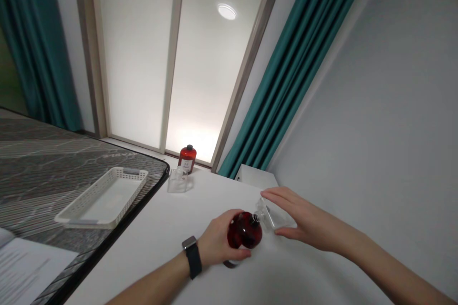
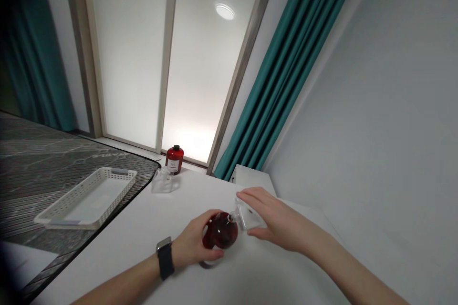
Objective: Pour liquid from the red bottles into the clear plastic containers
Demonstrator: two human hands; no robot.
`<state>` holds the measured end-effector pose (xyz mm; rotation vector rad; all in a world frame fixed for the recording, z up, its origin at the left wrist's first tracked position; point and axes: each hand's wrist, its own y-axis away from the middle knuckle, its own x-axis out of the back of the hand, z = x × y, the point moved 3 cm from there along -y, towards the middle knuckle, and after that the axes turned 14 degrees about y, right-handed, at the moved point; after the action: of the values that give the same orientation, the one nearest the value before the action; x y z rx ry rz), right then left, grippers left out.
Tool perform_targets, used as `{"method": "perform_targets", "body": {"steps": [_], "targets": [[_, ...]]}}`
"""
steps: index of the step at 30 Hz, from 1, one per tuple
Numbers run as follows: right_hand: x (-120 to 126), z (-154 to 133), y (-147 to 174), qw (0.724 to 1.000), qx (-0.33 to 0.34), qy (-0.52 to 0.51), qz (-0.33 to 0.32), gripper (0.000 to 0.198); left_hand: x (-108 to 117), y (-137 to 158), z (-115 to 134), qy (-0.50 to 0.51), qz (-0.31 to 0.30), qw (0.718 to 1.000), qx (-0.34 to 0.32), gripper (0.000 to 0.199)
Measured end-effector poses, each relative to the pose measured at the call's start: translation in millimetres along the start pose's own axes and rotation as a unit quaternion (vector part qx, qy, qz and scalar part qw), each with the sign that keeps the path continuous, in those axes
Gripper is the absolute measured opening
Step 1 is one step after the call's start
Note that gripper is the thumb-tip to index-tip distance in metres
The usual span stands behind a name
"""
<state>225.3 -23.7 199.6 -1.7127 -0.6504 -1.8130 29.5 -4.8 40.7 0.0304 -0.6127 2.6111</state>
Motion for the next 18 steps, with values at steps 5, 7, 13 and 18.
{"method": "perform_targets", "body": {"steps": [5, 7, 13, 18], "targets": [[-14, 7, 7, 0.998, -0.057, -0.034, 0.023, 0.071, 0, -1, 3, 0.021, -0.003, 1.000, 0.001, 0.073], [-19, 11, 9, 0.993, -0.082, -0.063, 0.054, 0.068, 1, -1, 4, 0.031, -0.001, 0.999, 0.006, 0.070], [-57, 29, 12, 0.937, -0.190, -0.253, 0.148, 0.057, -1, -1, 1, 0.033, -0.015, 0.999, 0.040, 0.069], [-95, 34, 2, 0.836, -0.250, -0.443, 0.206, 0.061, -6, 0, -5, 0.051, -0.037, 0.996, 0.057, 0.071]]}}
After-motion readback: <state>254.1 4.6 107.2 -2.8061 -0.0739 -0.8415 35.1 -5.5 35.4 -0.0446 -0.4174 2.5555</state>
